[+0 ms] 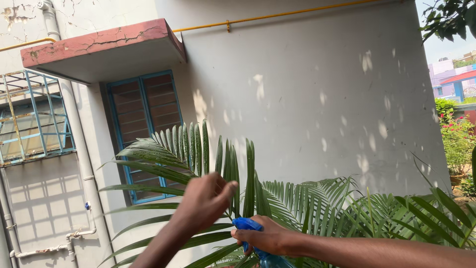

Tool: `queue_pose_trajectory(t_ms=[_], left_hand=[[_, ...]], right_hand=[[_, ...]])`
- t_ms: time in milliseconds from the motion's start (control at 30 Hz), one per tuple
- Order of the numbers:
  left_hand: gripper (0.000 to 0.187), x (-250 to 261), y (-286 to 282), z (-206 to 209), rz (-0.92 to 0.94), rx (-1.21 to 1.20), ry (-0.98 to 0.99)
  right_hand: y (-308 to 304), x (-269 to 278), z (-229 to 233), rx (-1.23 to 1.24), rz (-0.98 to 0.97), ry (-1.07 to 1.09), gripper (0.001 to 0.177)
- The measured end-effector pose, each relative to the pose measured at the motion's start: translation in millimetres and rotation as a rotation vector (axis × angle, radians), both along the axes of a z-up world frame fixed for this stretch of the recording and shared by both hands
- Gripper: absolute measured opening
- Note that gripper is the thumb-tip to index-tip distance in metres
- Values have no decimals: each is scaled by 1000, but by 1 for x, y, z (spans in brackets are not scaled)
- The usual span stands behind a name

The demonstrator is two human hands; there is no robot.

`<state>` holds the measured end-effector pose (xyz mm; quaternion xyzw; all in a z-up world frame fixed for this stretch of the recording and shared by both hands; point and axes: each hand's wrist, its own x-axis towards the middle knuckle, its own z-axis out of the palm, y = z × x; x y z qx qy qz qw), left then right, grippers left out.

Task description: The person sprays water on the leaves of a palm plant using a blue spray bottle.

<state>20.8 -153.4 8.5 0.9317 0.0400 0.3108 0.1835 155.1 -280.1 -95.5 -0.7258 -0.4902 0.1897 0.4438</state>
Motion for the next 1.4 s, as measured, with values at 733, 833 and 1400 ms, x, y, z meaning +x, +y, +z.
queue_pose_trajectory(t_ms=[733, 833, 1400], left_hand=[[9, 13, 13, -58, 124, 832, 330], [10, 18, 36, -67, 170, 957, 292], [15, 2, 80, -79, 311, 1358, 113]], right_hand=[[-19, -2, 9, -91, 27, -258, 30], [-24, 6, 13, -44, 9, -250, 32], [-85, -13, 66, -84, 163, -127, 63]])
